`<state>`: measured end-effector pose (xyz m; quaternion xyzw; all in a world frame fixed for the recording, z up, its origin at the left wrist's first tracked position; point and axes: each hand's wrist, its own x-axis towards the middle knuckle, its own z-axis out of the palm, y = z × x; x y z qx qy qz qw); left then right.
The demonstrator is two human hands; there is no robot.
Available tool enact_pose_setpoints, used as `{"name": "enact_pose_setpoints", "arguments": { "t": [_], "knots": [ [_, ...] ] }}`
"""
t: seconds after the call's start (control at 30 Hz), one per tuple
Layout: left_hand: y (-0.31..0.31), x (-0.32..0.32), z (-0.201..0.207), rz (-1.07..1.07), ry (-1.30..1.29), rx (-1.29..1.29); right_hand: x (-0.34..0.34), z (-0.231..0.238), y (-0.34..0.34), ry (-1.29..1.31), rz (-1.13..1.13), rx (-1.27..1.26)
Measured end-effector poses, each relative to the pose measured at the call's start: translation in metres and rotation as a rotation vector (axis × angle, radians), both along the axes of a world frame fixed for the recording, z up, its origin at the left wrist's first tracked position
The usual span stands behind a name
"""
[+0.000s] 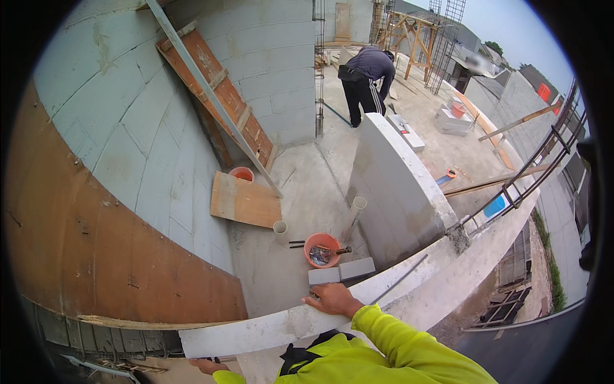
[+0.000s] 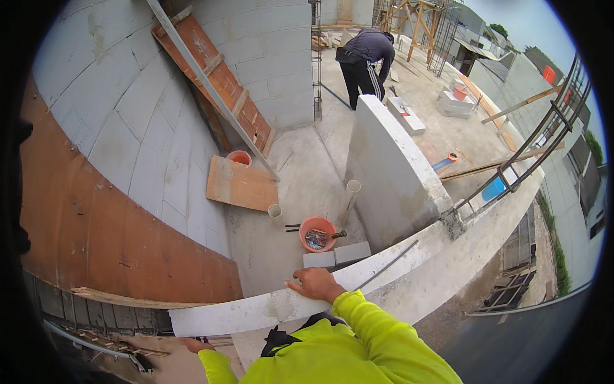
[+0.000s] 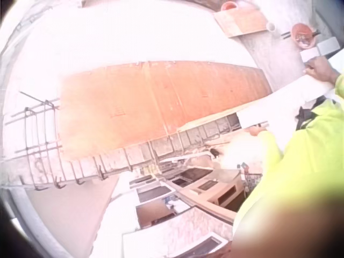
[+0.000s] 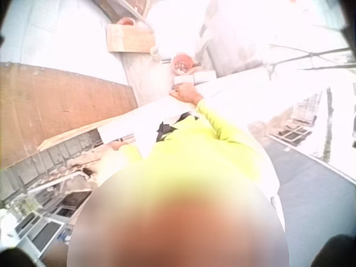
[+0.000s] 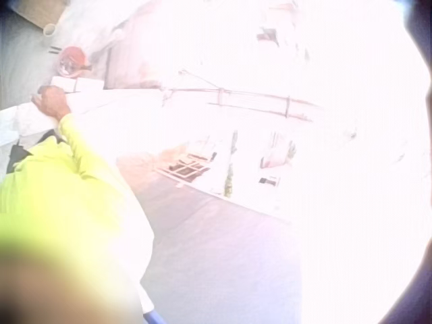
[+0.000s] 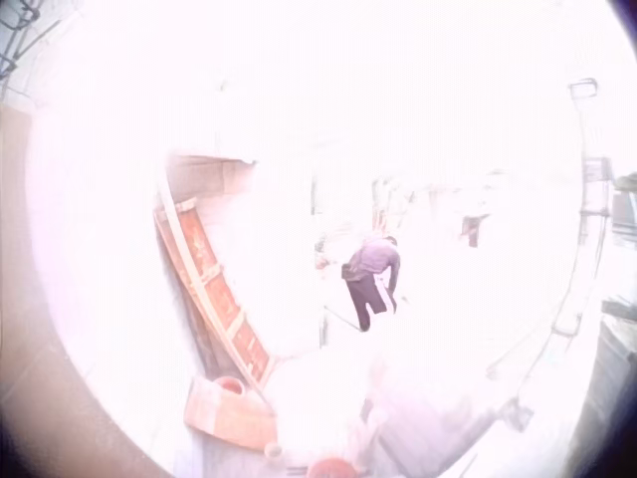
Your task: The person positions a wooden board against a concrete wall and uses a hammer to drive nails into it, securing the board as part of a formwork assembly. The person then walks along the wall and picks up a blue cup.
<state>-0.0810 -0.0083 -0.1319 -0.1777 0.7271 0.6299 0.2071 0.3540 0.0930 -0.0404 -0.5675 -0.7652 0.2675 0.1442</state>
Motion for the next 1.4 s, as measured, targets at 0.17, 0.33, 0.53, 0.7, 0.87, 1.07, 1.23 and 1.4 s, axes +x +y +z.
{"name": "enact_pose_setpoints", "arguments": {
  "t": [0.17,0.33,0.53,0.7,0.87,1.07,1.23,1.4],
  "knots": [
    [0.012,0.025,-0.010,-0.122,0.102,0.008,0.003,0.010,0.003,-0.014,0.032,-0.082],
    [0.017,0.030,-0.010,-0.113,0.270,-0.225,0.007,0.016,0.005,-0.011,0.052,-0.124],
    [0.018,0.032,-0.004,-0.079,0.349,-0.334,0.012,0.002,0.005,0.110,0.074,-0.064],
    [0.014,0.029,-0.006,-0.048,0.391,-0.433,0.029,0.000,0.004,0.482,0.002,0.175],
    [0.008,0.022,-0.012,-0.084,0.421,-0.447,0.120,0.025,-0.014,0.436,-0.317,0.399],
    [0.010,0.021,-0.010,-0.082,0.457,-0.474,0.241,0.033,-0.061,0.099,-0.754,0.357],
    [0.011,0.028,-0.001,-0.123,0.447,-0.509,0.258,0.021,-0.080,-0.113,-0.303,0.360],
    [0.010,0.027,-0.004,-0.110,0.479,-0.449,0.294,0.022,-0.071,-0.111,-0.187,0.275]
  ]
}}
